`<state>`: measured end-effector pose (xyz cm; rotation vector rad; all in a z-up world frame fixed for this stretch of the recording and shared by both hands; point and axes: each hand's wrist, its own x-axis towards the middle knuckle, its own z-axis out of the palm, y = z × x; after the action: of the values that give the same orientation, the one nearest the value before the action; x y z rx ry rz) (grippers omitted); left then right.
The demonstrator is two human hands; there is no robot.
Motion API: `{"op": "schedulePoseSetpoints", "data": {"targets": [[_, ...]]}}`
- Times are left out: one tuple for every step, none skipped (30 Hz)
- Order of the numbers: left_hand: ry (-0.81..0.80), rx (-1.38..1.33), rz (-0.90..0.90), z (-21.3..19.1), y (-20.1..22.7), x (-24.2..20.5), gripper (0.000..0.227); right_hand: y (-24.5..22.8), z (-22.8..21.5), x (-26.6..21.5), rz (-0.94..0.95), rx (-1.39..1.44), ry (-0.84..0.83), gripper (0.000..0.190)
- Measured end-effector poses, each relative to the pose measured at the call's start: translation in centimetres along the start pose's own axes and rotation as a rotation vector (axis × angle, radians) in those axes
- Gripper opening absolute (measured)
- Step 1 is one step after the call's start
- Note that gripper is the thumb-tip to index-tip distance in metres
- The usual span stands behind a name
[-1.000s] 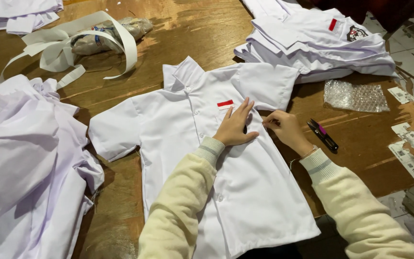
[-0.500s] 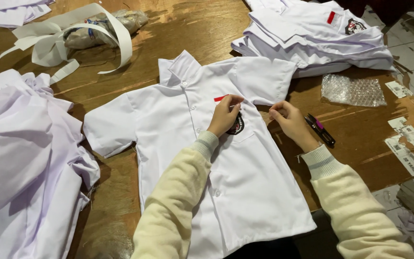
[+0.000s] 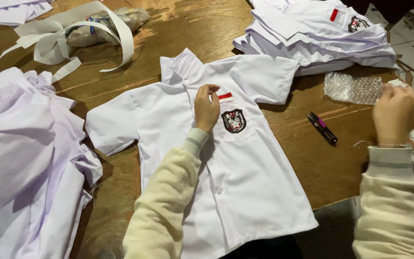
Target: Smoothing and folding white school shirts on a wooden work table
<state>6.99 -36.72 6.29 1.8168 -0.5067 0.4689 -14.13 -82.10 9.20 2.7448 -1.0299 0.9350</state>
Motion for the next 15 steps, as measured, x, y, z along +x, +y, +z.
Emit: {"op": "schedulePoseSetpoints", "data": {"targets": [[-0.002, 0.002, -0.001, -0.7, -0.2, 0.0, 0.020, 1.2, -0.3, 0.2, 0.001, 0.000, -0.002, 0.049], [-0.014, 0.031, -0.013, -1.5, -0.4, -0.1, 0.021, 2.4, -0.6, 0.4, 0.009, 0.031, -0.047, 0.049], [-0.025, 0.059, -0.023, -2.2, -0.6, 0.0, 0.021, 3.7, -0.9, 0.7, 0.017, 0.064, -0.090, 0.050], [-0.026, 0.060, -0.023, -2.8, -1.0, -0.1, 0.021, 2.3, -2.1, 0.2, 0.018, 0.065, -0.090, 0.050], [-0.016, 0.096, -0.031, -3.5, -1.5, -0.2, 0.023, 0.8, -3.4, -0.1, 0.109, 0.172, -0.129, 0.025], [-0.006, 0.132, -0.039, -4.2, -1.9, -0.2, 0.024, -0.7, -4.6, -0.5, 0.200, 0.282, -0.168, 0.009], [0.000, 0.133, -0.038, -5.2, -1.6, -0.4, 0.024, -4.2, -7.5, -1.3, 0.195, 0.285, -0.166, 0.009], [-0.029, 0.173, -0.068, -6.3, -1.2, -0.6, 0.025, -7.6, -10.4, -2.2, 0.118, 0.264, -0.207, 0.048], [-0.056, 0.213, -0.097, -7.4, -0.9, -0.8, 0.027, -11.0, -13.3, -3.1, 0.041, 0.245, -0.244, 0.092], [-0.050, 0.215, -0.095, -8.1, -0.9, -0.9, 0.027, -12.6, -12.8, -3.4, 0.036, 0.250, -0.242, 0.092], [-0.085, 0.290, -0.113, -8.8, -0.9, -1.1, 0.028, -14.2, -12.3, -3.8, -0.134, 0.302, -0.253, 0.076], [-0.121, 0.365, -0.132, -9.4, -0.9, -1.3, 0.031, -15.8, -11.8, -4.2, -0.305, 0.353, -0.263, 0.064], [-0.117, 0.368, -0.133, -9.5, -1.5, -1.7, 0.031, -17.9, -9.9, -5.1, -0.309, 0.356, -0.264, 0.064], [-0.240, 0.448, -0.134, -9.5, -2.2, -2.0, 0.035, -19.9, -7.9, -6.0, -0.550, 0.446, -0.134, 0.057], [-0.365, 0.525, -0.136, -9.3, -2.9, -2.4, 0.038, -21.9, -6.0, -6.9, -0.790, 0.531, -0.002, 0.053]]}}
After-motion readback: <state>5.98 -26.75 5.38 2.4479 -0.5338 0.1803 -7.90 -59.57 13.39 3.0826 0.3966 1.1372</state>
